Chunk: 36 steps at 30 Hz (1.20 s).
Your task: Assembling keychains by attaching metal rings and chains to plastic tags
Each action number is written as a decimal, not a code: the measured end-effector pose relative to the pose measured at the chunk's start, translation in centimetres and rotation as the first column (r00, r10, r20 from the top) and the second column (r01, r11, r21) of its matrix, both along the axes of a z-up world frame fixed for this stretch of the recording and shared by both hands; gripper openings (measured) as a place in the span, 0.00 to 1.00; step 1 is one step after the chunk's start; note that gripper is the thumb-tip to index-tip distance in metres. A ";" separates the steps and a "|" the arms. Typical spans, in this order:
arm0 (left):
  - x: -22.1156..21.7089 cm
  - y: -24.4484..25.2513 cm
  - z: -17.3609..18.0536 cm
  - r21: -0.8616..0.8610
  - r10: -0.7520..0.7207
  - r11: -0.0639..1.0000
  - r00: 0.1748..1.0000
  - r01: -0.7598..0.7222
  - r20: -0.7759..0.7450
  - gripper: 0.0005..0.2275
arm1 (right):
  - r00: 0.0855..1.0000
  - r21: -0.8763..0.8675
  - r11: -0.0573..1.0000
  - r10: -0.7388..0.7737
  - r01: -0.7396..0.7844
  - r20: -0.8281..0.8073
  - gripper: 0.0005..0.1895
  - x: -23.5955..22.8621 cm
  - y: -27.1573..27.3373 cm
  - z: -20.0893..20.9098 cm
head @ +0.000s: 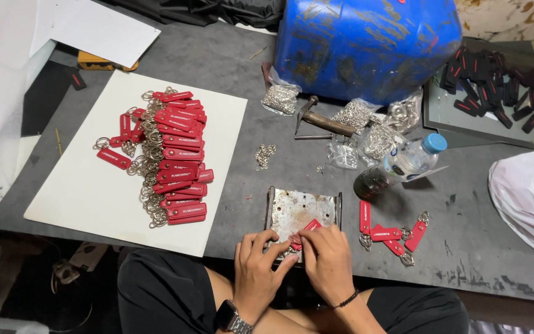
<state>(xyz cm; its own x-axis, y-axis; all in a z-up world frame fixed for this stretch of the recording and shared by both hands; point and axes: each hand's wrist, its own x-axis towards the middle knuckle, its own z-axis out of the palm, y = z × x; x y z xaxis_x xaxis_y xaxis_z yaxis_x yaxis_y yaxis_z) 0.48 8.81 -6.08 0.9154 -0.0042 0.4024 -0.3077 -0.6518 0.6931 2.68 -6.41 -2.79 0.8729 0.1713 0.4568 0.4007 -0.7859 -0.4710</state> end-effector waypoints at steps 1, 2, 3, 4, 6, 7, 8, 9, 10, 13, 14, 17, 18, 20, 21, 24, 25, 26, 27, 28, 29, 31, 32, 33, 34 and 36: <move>0.0 0.1 0.1 0.003 0.008 1.000 1.000 -0.008 0.000 0.10 | 1.000 0.003 1.000 0.008 -0.008 0.000 0.07 0.2 -0.4 0.1; -0.1 0.1 0.3 0.002 0.006 1.000 1.000 -0.006 0.013 0.10 | 0.997 -0.045 0.996 0.073 -0.073 0.001 0.08 0.4 -0.8 0.1; 0.0 0.1 0.5 0.000 0.000 1.000 1.000 0.000 0.029 0.10 | 0.991 -0.093 0.987 0.134 -0.133 0.003 0.09 0.6 -1.2 0.2; 0.0 0.0 0.4 0.003 0.003 1.000 1.000 -0.003 0.031 0.10 | 0.991 -0.091 0.987 0.137 -0.136 0.006 0.09 0.9 -1.6 0.2; 0.0 -0.1 0.4 0.001 0.008 1.000 0.999 -0.008 0.035 0.10 | 0.993 -0.214 0.974 0.093 -0.076 0.070 0.10 1.4 -2.4 0.2; -0.1 -0.1 0.4 0.004 0.011 1.000 0.999 -0.011 0.038 0.10 | 0.993 -0.211 0.974 0.095 -0.078 0.074 0.10 1.1 -2.1 0.1; -0.1 -0.1 0.5 0.004 0.013 1.000 0.999 -0.013 0.035 0.10 | 0.990 -0.154 0.981 0.130 -0.121 0.051 0.10 0.8 -1.8 0.1; -0.1 -0.2 0.6 0.003 0.014 1.000 0.999 -0.014 0.032 0.10 | 0.986 -0.098 0.982 0.164 -0.161 0.030 0.10 0.5 -1.6 0.0; -0.1 -0.2 0.5 0.004 0.014 1.000 0.999 -0.014 0.036 0.10 | 0.986 -0.097 0.982 0.164 -0.160 0.034 0.10 0.3 -1.5 0.4; -0.1 -0.2 0.1 0.017 0.017 1.000 1.000 -0.018 0.022 0.10 | 0.977 -0.147 0.971 0.202 -0.191 0.069 0.12 -0.1 -1.4 0.6; -0.2 -0.3 0.0 0.024 0.021 0.999 0.999 -0.022 0.024 0.10 | 0.989 -0.185 0.980 0.101 -0.080 0.107 0.10 0.0 -1.7 0.1; -0.2 -0.3 -0.1 0.029 0.020 0.999 0.999 -0.021 0.030 0.11 | 0.991 -0.148 0.989 0.006 0.014 0.131 0.09 -0.5 -1.2 -0.1; -0.1 -0.3 -0.2 0.026 0.015 1.000 0.999 -0.016 0.028 0.11 | 0.994 -0.081 0.997 0.016 -0.007 0.109 0.09 -0.8 -0.8 0.0; -0.1 -0.3 0.0 0.024 0.016 1.000 1.000 -0.017 0.026 0.11 | 0.990 -0.104 0.993 0.075 -0.062 0.121 0.11 -1.2 -0.7 0.1; -0.2 -0.2 0.1 0.023 0.018 1.000 1.000 -0.019 0.021 0.11 | 0.983 -0.127 0.985 0.135 -0.119 0.127 0.12 -1.4 -0.6 0.1; -0.2 -0.2 -0.1 0.031 0.014 0.999 1.000 -0.014 0.018 0.11 | 0.980 -0.153 0.987 -0.017 0.048 0.197 0.11 0.1 -2.0 -1.0; -0.2 -0.3 -0.2 0.033 0.014 0.999 1.000 -0.015 0.021 0.11 | 0.980 -0.151 0.987 -0.017 0.048 0.199 0.11 0.5 -2.4 -1.0; -0.2 -0.3 -0.3 0.033 0.018 0.999 1.000 -0.018 0.005 0.11 | 0.975 -0.160 0.979 -0.090 0.124 0.203 0.08 1.0 -2.7 -1.0; -0.2 -0.3 -0.4 0.032 0.020 0.999 1.000 -0.020 -0.010 0.11 | 0.964 -0.170 0.965 -0.163 0.200 0.209 0.05 1.5 -3.2 -1.0; -0.1 -0.3 -0.4 0.033 0.020 0.999 1.000 -0.019 -0.006 0.11 | 0.963 -0.168 0.965 -0.163 0.201 0.213 0.05 1.8 -3.2 -1.0; -0.2 -0.3 -0.4 0.025 0.019 0.999 1.000 -0.019 -0.004 0.11 | 0.967 -0.158 0.968 -0.165 0.197 0.195 0.05 1.9 -3.3 -1.0; -0.2 -0.3 -0.4 0.018 0.017 1.000 1.000 -0.017 0.001 0.11 | 0.969 -0.145 0.970 -0.167 0.194 0.180 0.05 2.1 -3.4 -0.9; -0.2 -0.4 -0.4 0.017 0.020 1.000 1.000 -0.020 -0.015 0.11 | 0.968 -0.093 0.974 -0.190 0.207 0.165 0.05 2.0 -3.4 -0.7; -0.3 -0.4 -0.5 0.016 0.025 1.000 0.999 -0.024 -0.032 0.11 | 0.967 -0.041 0.975 -0.209 0.217 0.149 0.05 2.0 -3.3 -0.6; -0.3 -0.4 -0.5 0.018 0.026 1.000 0.999 -0.026 -0.029 0.11 | 0.966 -0.039 0.976 -0.208 0.216 0.151 0.05 1.7 -3.4 -0.1; -0.3 -0.4 -0.5 0.028 0.017 0.999 0.999 -0.016 -0.048 0.12 | 0.952 0.269 0.923 -0.300 0.274 0.060 0.06 1.1 -3.6 0.7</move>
